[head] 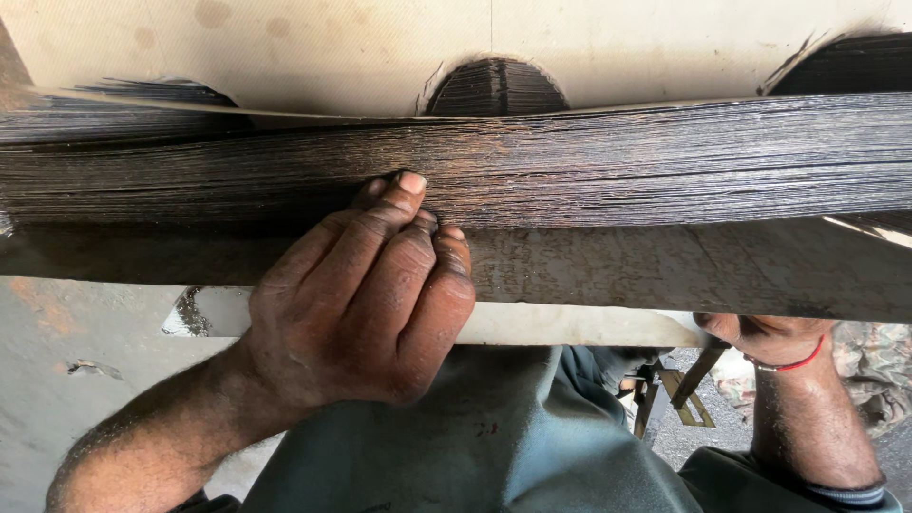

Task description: The person holds a bundle of dark, thin strips and repeatedly rubs them against a fixed metal blade to sharpen or smooth the edges. The strips are repositioned and flipped multiple times to treat different sections.

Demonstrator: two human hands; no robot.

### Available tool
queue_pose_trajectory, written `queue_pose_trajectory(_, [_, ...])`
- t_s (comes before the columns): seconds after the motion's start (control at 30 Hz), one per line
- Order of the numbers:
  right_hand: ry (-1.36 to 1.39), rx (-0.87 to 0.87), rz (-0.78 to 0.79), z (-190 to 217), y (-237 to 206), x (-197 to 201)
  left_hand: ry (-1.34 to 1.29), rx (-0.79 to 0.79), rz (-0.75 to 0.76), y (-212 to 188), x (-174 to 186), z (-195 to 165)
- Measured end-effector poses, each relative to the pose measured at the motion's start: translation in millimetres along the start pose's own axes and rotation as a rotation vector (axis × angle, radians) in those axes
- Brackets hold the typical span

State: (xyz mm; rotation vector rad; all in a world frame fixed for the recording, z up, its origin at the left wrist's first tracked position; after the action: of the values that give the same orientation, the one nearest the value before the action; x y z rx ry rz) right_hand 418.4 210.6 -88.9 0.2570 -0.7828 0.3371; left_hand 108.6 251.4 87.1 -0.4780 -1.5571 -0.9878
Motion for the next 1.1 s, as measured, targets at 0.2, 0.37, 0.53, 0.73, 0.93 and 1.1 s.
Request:
queue_pose_trajectory(0.2, [0.008,-0.005,-0.021,2,-2,-4,0.010,-0.010,0.003,-2,1,-1])
queue_pose_trajectory(0.37, [0.171,-0.042,-0.037,-15,-2,-15,0.010,-0.006,0.003,-2,1,-1])
queue_pose_trajectory(0.53, [0.217,-0.301,0.199,-39,-7,-22,0.010,-0.011,0.003,-3,0,-2])
queue_pose_trajectory(0.73, [-0.457,0.346,0.043,87,9,13,0.031,-0.031,-0.022,-5,2,-2])
queue_pose_trajectory(0.93, [-0.650,0.338,-0.064,176,39,-14,0.064,-0.044,-0.035,-2,5,1])
queue_pose_trajectory(1.1, [-0.566,0.247,-0.043,183,46,-16,0.112,-0.044,-0.045,-4,4,-1])
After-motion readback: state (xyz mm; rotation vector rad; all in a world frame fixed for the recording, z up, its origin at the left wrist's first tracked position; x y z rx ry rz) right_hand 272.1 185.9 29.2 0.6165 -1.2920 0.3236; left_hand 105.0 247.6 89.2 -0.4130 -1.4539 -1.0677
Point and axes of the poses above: each hand's wrist, its own y-axis towards the middle knuckle, its own x-axis out of the back of the hand, z = x × y, the point moved 9 cm from there along y, towards the middle knuckle, and after that the axes turned 12 degrees about -x, right-handed, at the moved point
